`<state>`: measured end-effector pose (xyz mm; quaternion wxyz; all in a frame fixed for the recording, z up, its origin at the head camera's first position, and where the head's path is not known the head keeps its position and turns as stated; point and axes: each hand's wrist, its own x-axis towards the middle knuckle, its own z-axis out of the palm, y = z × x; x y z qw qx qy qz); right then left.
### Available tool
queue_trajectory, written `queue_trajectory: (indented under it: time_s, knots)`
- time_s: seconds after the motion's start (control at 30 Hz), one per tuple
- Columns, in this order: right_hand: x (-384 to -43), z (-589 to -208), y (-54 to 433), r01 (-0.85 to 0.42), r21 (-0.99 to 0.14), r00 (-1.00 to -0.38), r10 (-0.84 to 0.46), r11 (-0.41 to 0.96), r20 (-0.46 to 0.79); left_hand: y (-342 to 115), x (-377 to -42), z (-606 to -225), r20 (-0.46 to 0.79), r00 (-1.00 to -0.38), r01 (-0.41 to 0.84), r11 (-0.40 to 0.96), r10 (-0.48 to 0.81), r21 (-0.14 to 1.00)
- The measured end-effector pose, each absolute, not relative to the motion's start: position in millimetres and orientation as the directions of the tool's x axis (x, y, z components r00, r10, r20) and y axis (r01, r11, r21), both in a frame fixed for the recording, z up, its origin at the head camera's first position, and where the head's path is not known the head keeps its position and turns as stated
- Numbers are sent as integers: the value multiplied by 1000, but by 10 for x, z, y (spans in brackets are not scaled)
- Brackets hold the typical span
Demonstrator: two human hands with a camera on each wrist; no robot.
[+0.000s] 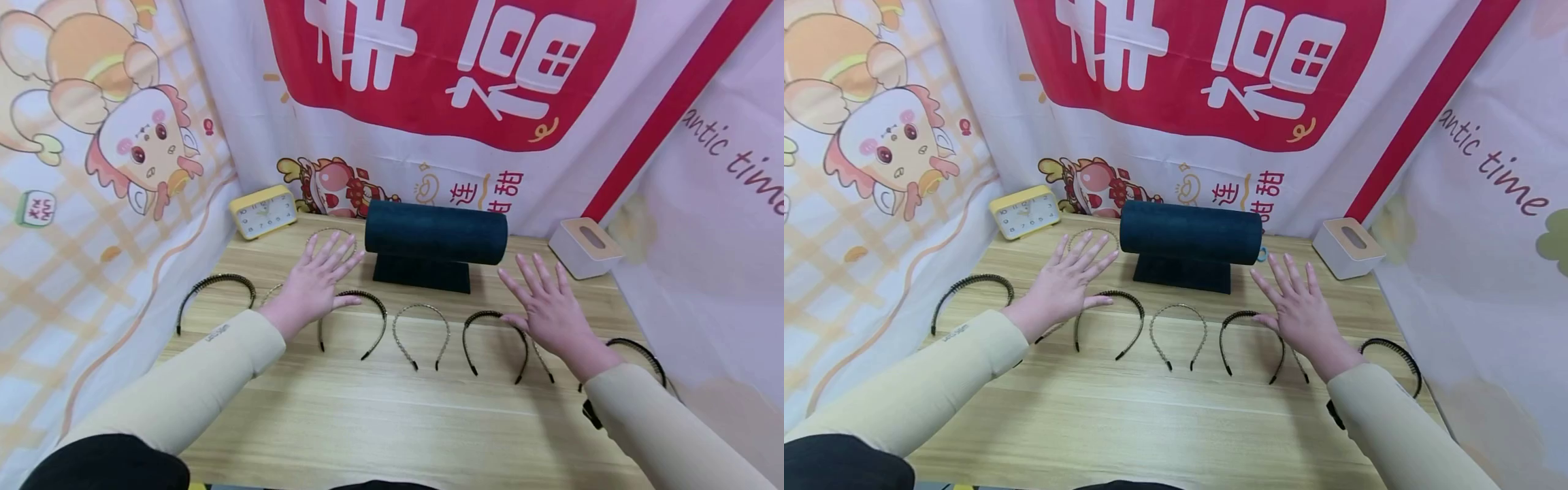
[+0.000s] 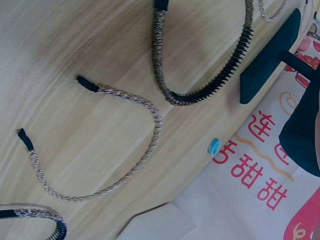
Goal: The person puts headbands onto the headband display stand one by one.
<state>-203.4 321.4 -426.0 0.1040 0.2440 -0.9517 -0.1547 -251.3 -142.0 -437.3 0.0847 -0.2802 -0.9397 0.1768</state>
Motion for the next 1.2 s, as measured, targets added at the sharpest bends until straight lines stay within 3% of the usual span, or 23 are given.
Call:
queue_trajectory:
  time_s: [0.7,1.0,1.2]
  knots:
    - [-2063,-4246,3240,-425,361,-842,-509,830,178,-1479,-2448,-4341,78,-844,476,809,530,-344]
    - [-2307,-4115,3007,-442,316,-823,-520,839,229,-1664,-2730,-4311,98,-909,380,903,404,-198]
    - [-2530,-4098,2761,-471,191,-811,-508,861,289,-1836,-2908,-4373,80,-946,309,949,313,-67]
